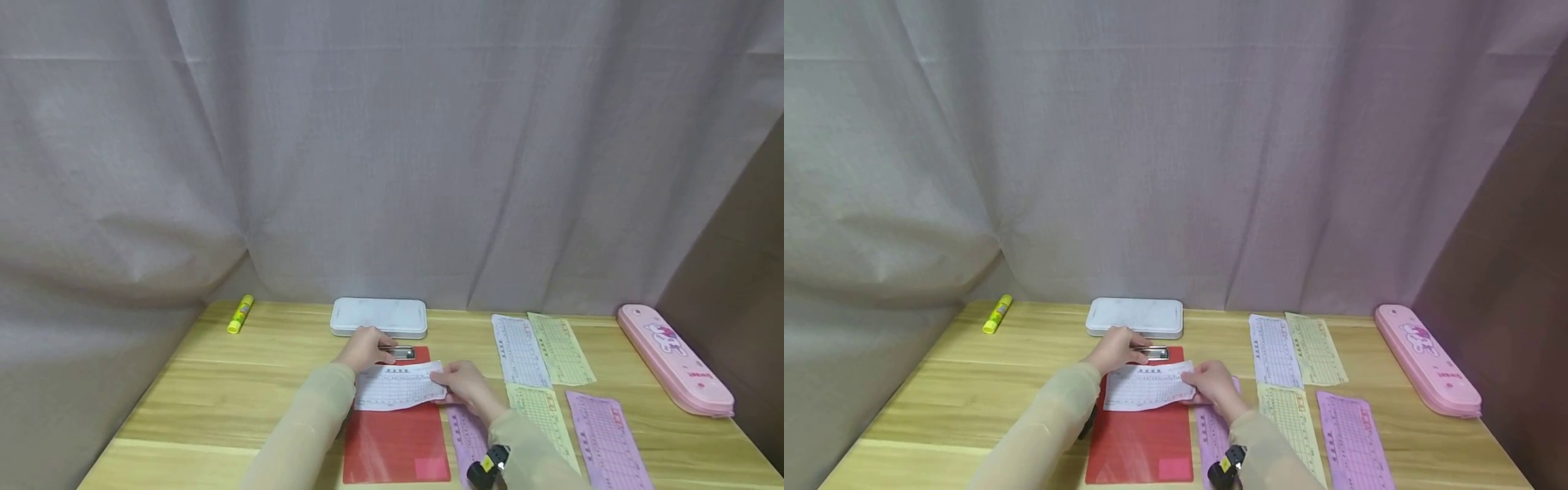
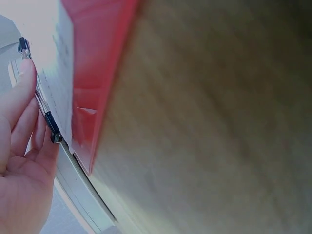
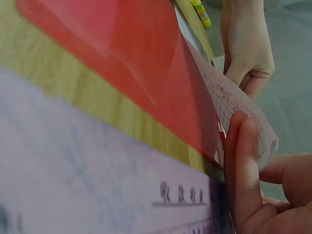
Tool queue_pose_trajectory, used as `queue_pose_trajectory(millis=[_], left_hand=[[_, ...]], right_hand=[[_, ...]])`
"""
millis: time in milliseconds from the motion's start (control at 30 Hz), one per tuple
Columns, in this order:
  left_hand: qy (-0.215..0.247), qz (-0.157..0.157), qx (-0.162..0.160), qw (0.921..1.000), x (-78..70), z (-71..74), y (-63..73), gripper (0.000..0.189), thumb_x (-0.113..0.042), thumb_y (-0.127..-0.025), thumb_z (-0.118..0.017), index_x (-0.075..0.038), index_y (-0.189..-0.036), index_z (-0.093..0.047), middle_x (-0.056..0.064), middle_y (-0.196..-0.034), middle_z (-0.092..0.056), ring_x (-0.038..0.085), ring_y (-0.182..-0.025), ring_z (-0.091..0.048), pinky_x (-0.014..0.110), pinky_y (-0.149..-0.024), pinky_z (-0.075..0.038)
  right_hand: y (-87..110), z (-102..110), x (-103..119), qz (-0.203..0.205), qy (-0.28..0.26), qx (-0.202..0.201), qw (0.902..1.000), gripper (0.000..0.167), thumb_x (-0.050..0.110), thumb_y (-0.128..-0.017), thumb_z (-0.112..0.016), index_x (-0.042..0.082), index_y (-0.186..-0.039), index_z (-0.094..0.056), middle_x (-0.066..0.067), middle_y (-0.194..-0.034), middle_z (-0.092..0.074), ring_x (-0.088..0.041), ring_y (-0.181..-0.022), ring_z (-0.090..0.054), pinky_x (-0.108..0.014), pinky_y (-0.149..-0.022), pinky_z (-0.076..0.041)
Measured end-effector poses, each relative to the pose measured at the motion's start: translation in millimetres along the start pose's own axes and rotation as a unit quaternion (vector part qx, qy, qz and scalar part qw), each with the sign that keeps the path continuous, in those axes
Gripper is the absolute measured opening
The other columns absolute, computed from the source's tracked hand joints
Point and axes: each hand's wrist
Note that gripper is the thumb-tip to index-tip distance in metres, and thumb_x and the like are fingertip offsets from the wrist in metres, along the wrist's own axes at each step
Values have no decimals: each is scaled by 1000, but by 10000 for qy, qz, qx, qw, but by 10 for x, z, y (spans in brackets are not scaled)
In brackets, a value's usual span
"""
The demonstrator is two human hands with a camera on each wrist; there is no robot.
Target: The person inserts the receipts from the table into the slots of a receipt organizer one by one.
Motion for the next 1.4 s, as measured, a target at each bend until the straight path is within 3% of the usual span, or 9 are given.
queue_pose_trajectory(millis=[367, 533, 667, 833, 1067, 1300, 1400], left_hand=[[-29, -210, -29, 9998, 51, -17, -11, 34, -17, -68, -84, -10, -100, -76, 0, -94, -74, 15, -94, -67, 30, -85, -52], [-462, -276, -102, 9985, 7, -36, -8, 30, -19, -71, -82, -11, -100, -76, -1, -92, -74, 15, -93, -67, 30, -85, -52], [-1100, -532, -202, 9923, -37, -66, -7, 25, -22, -76, -79, -13, -99, -76, -2, -92, -73, 14, -90, -67, 29, -83, -52], [-1572, -765, -251, 9843, -76, -79, 3, 17, -18, -80, -75, -12, -96, -76, -2, -87, -73, 15, -84, -67, 28, -78, -52], [-1695, -598, -221, 9835, -91, -75, 5, 12, -14, -86, -69, -13, -96, -76, -1, -87, -73, 16, -84, -67, 30, -79, -54], [-1667, -683, -345, 9830, -60, -100, -16, 11, -13, -87, -67, -13, -93, -77, -2, -85, -73, 15, -81, -68, 29, -75, -54], [-1610, -704, -391, 9837, -62, -108, -11, 12, -13, -86, -68, -13, -95, -77, -1, -87, -73, 16, -83, -68, 29, -77, -54]], right_hand=[[-32, -119, 64, -86, -175, 189, 9996, 14, 5, -92, -58, -7, -91, -54, -15, -74, -64, -16, -54, -64, -27, -54, -57], [-81, -164, 59, 249, 289, -53, 9993, 15, 7, -88, -63, -6, -84, -56, -10, -70, -61, -14, -50, -61, -28, -49, -55], [-118, -177, 55, 402, 480, -287, 9976, 17, 7, -86, -65, -4, -78, -56, -8, -69, -58, -13, -47, -61, -29, -47, -55], [-132, -196, 65, 330, 409, -215, 9984, 16, 7, -89, -62, -6, -83, -55, -10, -72, -57, -16, -45, -62, -30, -48, -56], [-126, -202, 95, 346, 451, -122, 9983, 17, 8, -92, -59, -8, -89, -55, -11, -74, -57, -16, -46, -62, -30, -48, -56], [-161, -170, 156, 544, 1059, -390, 9921, 21, 13, -90, -63, -8, -88, -62, -7, -72, -59, -11, -56, -59, -26, -50, -54], [-170, -157, 190, 526, 986, -337, 9932, 19, 9, -88, -64, -9, -87, -62, -9, -73, -61, -14, -59, -62, -28, -52, -55]])
Point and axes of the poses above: each hand's wrist, its own y-axis away from the middle knuckle, its own z-axis out of the back of the hand, x = y × z
